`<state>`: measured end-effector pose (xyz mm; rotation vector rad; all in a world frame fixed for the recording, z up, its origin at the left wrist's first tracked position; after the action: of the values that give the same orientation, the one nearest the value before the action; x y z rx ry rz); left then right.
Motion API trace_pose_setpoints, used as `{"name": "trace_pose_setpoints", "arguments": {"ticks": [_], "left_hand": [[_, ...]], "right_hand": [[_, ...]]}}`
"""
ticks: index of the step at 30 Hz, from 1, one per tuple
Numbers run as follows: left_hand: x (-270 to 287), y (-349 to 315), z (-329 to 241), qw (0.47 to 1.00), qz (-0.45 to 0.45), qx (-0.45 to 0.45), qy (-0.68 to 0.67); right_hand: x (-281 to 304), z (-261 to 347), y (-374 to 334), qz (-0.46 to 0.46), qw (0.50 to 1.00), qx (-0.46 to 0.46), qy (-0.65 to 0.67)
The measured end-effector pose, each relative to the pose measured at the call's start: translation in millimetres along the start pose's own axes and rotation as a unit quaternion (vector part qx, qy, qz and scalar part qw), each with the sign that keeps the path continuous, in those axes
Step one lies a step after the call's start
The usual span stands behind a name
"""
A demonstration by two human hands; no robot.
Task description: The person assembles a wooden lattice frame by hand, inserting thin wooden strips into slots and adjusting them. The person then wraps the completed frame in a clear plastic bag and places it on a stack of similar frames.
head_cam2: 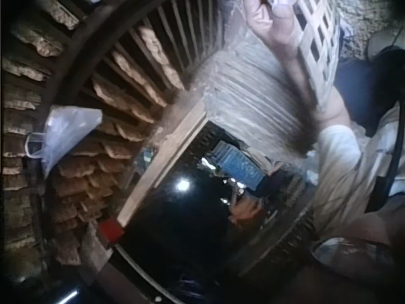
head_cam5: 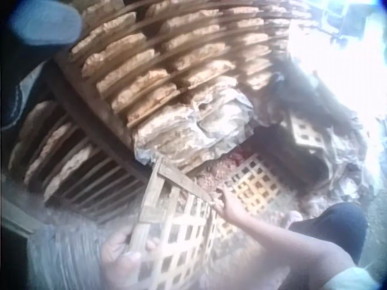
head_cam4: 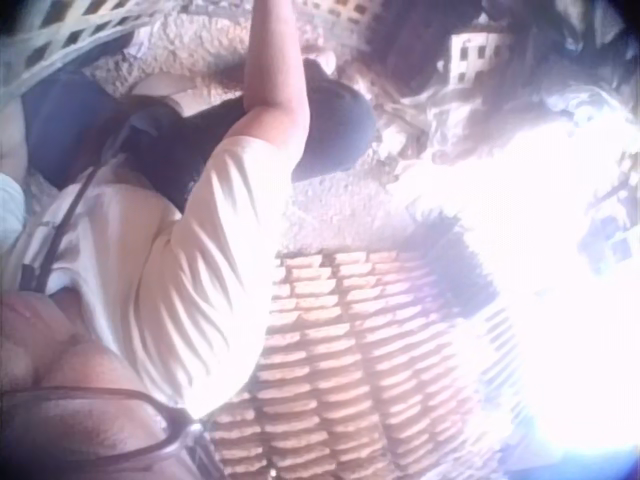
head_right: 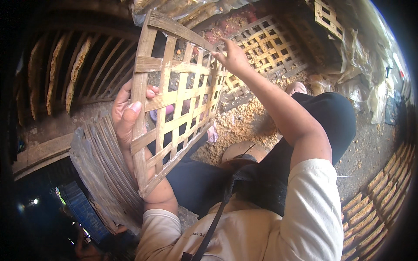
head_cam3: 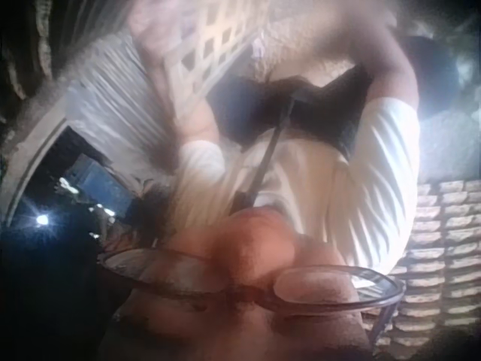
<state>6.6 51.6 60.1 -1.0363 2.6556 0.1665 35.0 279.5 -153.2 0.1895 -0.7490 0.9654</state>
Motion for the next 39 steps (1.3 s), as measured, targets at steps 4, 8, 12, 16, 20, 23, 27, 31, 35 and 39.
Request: {"name": "trace_pose_setpoints", "arguments": {"ticks": [4, 8, 12, 16, 20, 23, 27, 31, 35, 39], "left_hand": [[12.7, -1.8, -4.6, 0.999, -0.023, -0.028, 0.023], [25.0, -2.0, -8.0, 0.998, -0.043, -0.037, 0.030], [24.2, -2.9, -7.2, 0.996, -0.070, -0.032, 0.034], [28.5, -2.2, -11.2, 0.995, -0.077, -0.041, 0.053], [34.9, -0.4, -11.4, 0.995, -0.086, -0.038, 0.043], [39.1, -1.4, -12.0, 0.994, -0.092, -0.044, 0.043], [41.8, -1.7, -10.9, 0.995, -0.078, -0.052, 0.042], [44.1, -4.3, -10.0, 0.996, -0.066, -0.043, 0.029], [46.1, -2.3, -13.9, 0.997, -0.065, -0.038, 0.033], [47.6, -4.6, -12.2, 0.996, -0.080, -0.036, 0.031]], "right_hand": [[-36.3, -38.0, -10.8, 0.018, 0.948, -0.209, 0.240], [-61.0, -23.1, -27.3, 0.017, 0.876, -0.271, 0.399], [-70.5, 17.1, -24.2, 0.008, 0.854, -0.241, 0.461], [-86.0, 32.3, -17.3, -0.075, 0.847, -0.243, 0.466], [-90.8, 37.3, -14.6, -0.073, 0.819, -0.263, 0.504], [-90.8, 39.4, -15.2, -0.100, 0.834, -0.258, 0.477], [-93.3, 32.5, -14.5, -0.157, 0.872, -0.231, 0.402], [-83.5, 36.9, -16.1, -0.181, 0.897, -0.166, 0.367], [-76.9, 48.0, -6.8, -0.191, 0.906, -0.076, 0.369], [-74.6, 57.5, -12.1, -0.132, 0.873, -0.192, 0.429]]}}
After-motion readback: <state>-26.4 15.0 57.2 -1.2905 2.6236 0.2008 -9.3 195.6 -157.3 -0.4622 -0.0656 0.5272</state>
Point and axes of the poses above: each hand's wrist, its own y-axis towards the middle knuckle, its own x-axis out of the back of the hand, z = x × y, the point moved 5 cm from there along y, towards the middle knuckle, and after that the axes turned 6 degrees about -y, right-handed, at the moved point
